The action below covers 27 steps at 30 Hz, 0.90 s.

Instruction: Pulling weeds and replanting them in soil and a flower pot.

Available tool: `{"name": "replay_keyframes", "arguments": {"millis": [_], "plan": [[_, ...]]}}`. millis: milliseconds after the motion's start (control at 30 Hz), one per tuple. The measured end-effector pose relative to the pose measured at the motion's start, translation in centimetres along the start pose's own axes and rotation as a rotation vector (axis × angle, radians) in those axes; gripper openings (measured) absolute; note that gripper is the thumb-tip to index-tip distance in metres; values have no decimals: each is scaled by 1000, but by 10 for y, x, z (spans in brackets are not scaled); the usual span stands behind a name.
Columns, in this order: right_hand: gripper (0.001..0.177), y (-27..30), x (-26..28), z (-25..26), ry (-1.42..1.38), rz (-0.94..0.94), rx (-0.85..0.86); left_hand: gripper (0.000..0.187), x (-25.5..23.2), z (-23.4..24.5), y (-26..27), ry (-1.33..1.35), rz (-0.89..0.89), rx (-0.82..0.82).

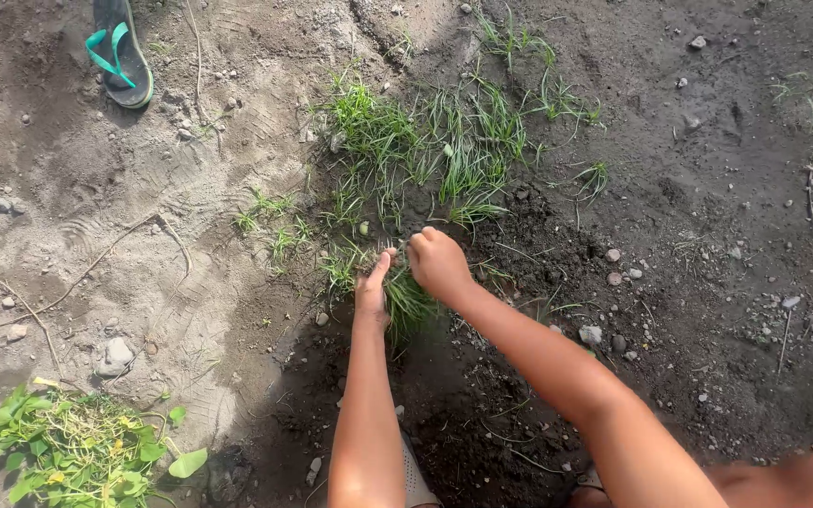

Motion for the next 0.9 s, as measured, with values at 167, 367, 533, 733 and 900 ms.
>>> {"name": "replay_keyframes", "arguments": {"millis": [167,367,533,733,900], "plan": [[11,13,71,34,-83,363,-90,43,5,-11,3,126,-124,196],[11,-6,-6,15,-333,-83,19,32,-15,-12,15,120,-168,151],[34,-18,-78,-27,152,-61,125,29,-15,-19,21,112,-179,158],[42,-14,-114,-64,711,37,233,32,-25,-28,32,-13,-179,173],[21,-17,-122,-76,703,80,357,36,-23,-25,26,-25,-178,182]]}}
Point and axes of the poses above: each hand's wrist, its own y-axis away from the middle knuckle, its own z-axis out of the back of the hand, x = y × z, the point moved 4 cm from there along -y, towards the middle knuckle, and after that the axes turned 6 degrees about -y, right-handed, at the moved point
